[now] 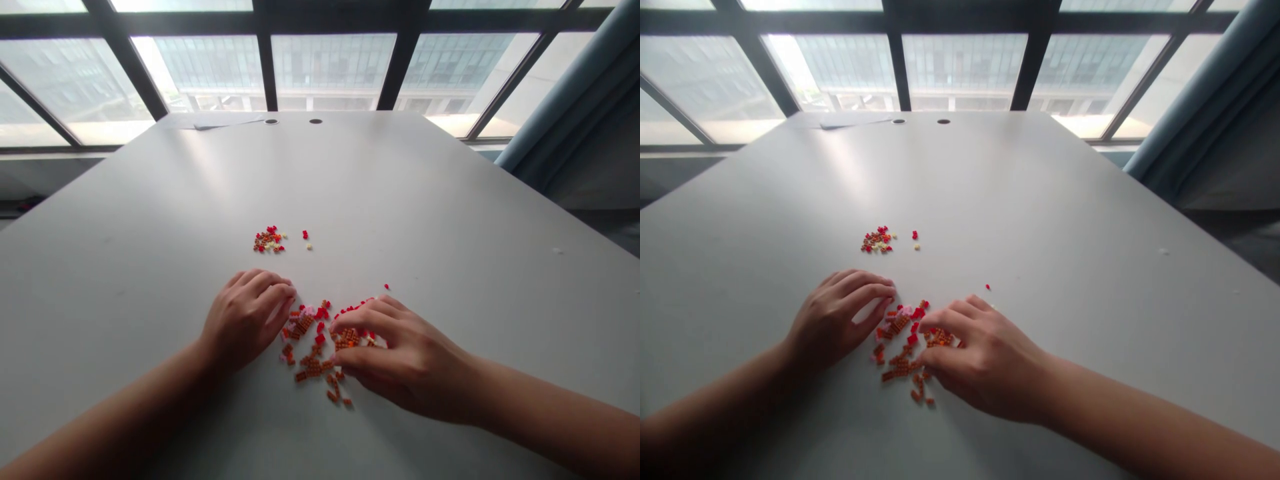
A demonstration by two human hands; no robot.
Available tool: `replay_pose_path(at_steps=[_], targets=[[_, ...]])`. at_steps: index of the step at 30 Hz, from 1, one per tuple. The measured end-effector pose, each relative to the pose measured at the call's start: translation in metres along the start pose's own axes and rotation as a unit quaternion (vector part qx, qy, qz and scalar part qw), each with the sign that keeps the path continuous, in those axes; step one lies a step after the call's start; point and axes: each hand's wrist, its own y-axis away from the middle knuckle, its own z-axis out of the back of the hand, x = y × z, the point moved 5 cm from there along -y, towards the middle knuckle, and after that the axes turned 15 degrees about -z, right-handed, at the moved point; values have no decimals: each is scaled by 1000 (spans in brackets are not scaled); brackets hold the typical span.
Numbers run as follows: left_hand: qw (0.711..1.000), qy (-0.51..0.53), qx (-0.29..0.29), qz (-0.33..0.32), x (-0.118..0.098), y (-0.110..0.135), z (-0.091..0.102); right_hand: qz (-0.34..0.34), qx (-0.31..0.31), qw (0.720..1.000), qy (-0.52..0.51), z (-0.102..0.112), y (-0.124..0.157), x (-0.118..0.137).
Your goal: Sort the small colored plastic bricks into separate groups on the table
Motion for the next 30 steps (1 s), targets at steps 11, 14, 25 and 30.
replay_pose_path(at_steps=[11, 14, 25, 30], targets=[[1000, 2, 1, 2, 1, 1, -1, 10, 14, 1000, 0, -3, -2, 3], [1000, -1, 1, 2, 0, 1, -1, 8, 3, 1000, 3, 0, -4, 5], [1000, -4, -1, 0, 0, 0, 0, 19, 24, 999, 31, -9, -9, 10], [1000, -3, 1, 3, 0, 1, -1, 12, -2, 999, 31, -2, -12, 10]])
